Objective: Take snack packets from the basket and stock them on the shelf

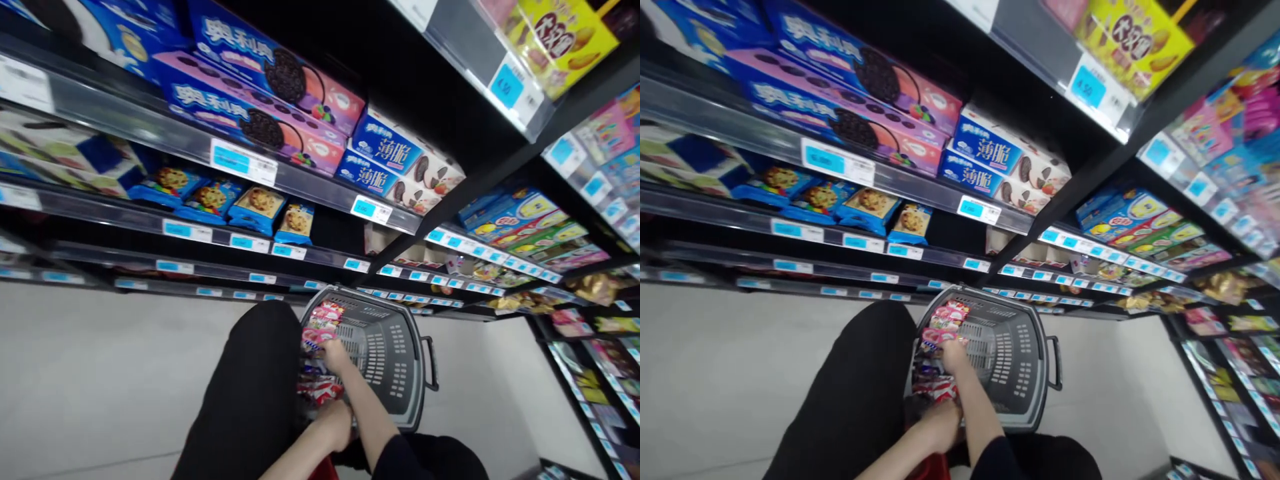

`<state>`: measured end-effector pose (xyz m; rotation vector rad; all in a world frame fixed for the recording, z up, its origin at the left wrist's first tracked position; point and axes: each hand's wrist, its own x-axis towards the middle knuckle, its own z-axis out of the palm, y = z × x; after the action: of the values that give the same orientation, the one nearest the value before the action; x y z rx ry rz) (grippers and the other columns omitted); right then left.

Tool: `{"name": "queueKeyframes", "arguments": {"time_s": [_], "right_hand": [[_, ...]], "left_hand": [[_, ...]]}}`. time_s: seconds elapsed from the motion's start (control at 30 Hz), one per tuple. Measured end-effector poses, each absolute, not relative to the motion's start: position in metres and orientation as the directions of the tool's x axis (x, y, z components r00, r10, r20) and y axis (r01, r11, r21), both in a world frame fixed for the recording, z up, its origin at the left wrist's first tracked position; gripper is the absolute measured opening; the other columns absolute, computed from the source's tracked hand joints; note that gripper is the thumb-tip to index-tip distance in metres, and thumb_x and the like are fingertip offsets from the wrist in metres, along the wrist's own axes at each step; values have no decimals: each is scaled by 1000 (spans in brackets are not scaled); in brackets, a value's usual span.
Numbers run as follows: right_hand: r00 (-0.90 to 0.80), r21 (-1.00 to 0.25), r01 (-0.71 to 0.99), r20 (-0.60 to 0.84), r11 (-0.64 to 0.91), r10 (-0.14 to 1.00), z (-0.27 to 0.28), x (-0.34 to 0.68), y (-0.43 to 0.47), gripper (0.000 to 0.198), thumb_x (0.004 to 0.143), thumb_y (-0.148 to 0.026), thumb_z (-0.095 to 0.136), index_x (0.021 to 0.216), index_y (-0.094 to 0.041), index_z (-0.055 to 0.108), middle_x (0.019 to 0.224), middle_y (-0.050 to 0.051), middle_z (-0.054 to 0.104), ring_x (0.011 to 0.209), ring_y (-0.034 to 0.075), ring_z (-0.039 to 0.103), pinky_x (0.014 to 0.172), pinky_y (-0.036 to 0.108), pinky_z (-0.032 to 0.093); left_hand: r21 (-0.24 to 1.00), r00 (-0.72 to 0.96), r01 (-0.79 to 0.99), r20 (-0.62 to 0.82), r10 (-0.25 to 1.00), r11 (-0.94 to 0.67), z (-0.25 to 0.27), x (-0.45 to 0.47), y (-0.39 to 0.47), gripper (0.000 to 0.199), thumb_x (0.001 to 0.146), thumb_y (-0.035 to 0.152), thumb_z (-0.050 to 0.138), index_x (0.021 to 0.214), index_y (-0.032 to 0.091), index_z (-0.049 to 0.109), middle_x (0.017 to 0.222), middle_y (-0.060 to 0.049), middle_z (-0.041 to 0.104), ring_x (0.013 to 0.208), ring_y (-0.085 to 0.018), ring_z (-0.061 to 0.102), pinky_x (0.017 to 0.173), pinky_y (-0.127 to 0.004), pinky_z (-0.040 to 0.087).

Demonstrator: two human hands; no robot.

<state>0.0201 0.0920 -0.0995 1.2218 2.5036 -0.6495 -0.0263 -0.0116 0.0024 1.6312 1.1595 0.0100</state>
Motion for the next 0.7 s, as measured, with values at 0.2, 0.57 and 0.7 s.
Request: {"name": "queueKeyframes", "arguments": {"time_s": [0.2, 0.57, 0.7], "right_hand": [[-644, -345, 754, -219, 559, 733, -53, 47, 140, 27, 81, -35, 46, 98, -22, 62, 96, 2, 67, 90, 15, 59, 80, 21, 41], [186, -100, 981, 245, -166, 952, 77, 280, 335, 50, 74, -23, 46, 117, 1, 41, 110, 26, 53, 100, 28, 53, 81, 35, 40], [172, -69, 984, 179, -162, 969, 69, 313, 372, 44, 70, -23, 52, 109, -1, 51, 102, 24, 59, 94, 28, 57, 74, 33, 43]], "left_hand": [[652, 459, 758, -557, 692, 23, -4, -20, -6, 35, 69, 26, 45, 94, 10, 65, 93, -19, 66, 88, -31, 61, 75, -39, 47], [616, 404, 782, -614, 678, 92, -26, -17, -3, 40, 67, 29, 48, 103, 15, 60, 101, -15, 65, 96, -29, 58, 82, -38, 44], [580, 346, 797, -667, 660, 167, -34, -17, -1, 41, 66, 28, 51, 104, 20, 60, 106, -11, 63, 101, -27, 56, 86, -37, 42]]}}
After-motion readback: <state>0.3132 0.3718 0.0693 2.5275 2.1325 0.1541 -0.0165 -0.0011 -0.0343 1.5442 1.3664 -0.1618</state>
